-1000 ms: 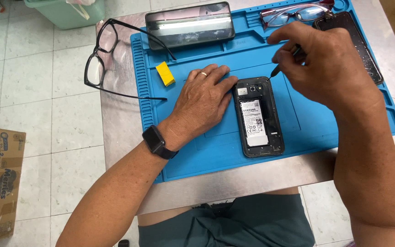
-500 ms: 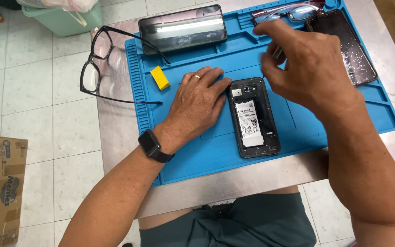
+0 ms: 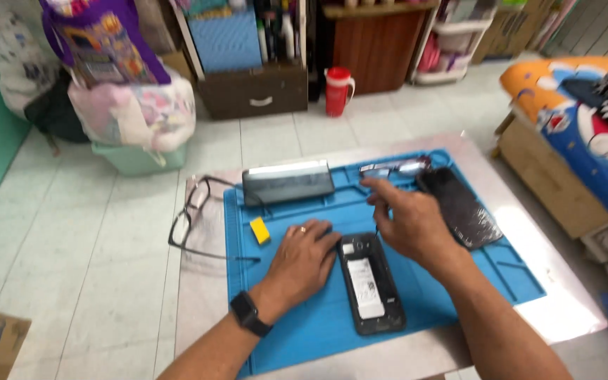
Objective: A person uses a precision screwdriver to disassemble and inspect the internal components of a smartphone on a repair mat.
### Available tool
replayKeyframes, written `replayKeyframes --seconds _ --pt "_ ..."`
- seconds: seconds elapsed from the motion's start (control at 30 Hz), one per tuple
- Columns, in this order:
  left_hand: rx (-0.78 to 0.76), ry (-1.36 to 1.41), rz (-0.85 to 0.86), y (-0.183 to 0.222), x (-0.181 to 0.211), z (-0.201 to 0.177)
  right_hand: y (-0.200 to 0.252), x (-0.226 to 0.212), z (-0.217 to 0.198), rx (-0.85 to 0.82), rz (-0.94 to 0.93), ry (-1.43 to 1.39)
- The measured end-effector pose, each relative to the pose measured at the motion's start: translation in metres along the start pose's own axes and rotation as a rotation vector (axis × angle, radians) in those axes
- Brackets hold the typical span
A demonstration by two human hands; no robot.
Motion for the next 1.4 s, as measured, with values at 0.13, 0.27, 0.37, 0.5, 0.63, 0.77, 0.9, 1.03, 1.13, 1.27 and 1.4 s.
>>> replayKeyframes --seconds 0.13,0.27,0.37,0.5,0.63,0.77,0.9,1.03,1.13,1.27,1.4 --pt "-0.042 0.05 -0.039 0.002 0.003 0.002 -0.005 -0.022 -0.006 -0.141 0.027 -0.314" --pt "-0.008 0.06 -0.031 0.004 0.002 0.004 0.005 -0.017 0.007 -0.101 -0.063 -0.213" --pt "-0.06 0.076 -0.086 0.007 -0.003 0.011 0.008 0.0 0.013 0.028 -0.111 -0.092" --pt "-0.04 0.074 -0.067 0.005 0.0 0.007 0.0 -0.004 0.006 -0.195 0.012 -0.109" --pt "-0.07 0.078 -0.091 0.007 -0.004 0.012 0.006 0.01 0.017 -0.132 -0.032 -0.027" --pt "-0.069 0.079 -0.084 0.003 0.002 0.004 -0.002 0.009 0.006 -0.281 0.091 -0.074" --pt "-0.092 0.065 -0.079 0.004 0.001 0.008 0.005 0.009 0.014 -0.357 0.094 -0.12" --pt "-0.06 0.054 -0.058 0.004 0.002 0.008 -0.001 0.006 0.004 -0.198 0.015 -0.05" --pt "-0.055 0.056 -0.068 0.002 0.004 0.005 -0.004 0.0 -0.004 -0.348 0.096 -0.137" --pt "-0.099 0.061 -0.108 0.003 0.001 0.007 0.0 0.005 0.007 -0.2 0.004 -0.045" --pt "-0.096 0.06 -0.108 0.004 0.0 0.008 -0.004 0.005 0.0 -0.339 0.124 -0.097"
Point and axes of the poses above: each hand's wrist, its own y-axis away from the middle knuckle, its own z-axis out of the palm, x = y × z, the point moved 9 cm from there along -y, towards the middle knuckle, and after that the axes turned 11 degrees about x, right-handed, at the moved point
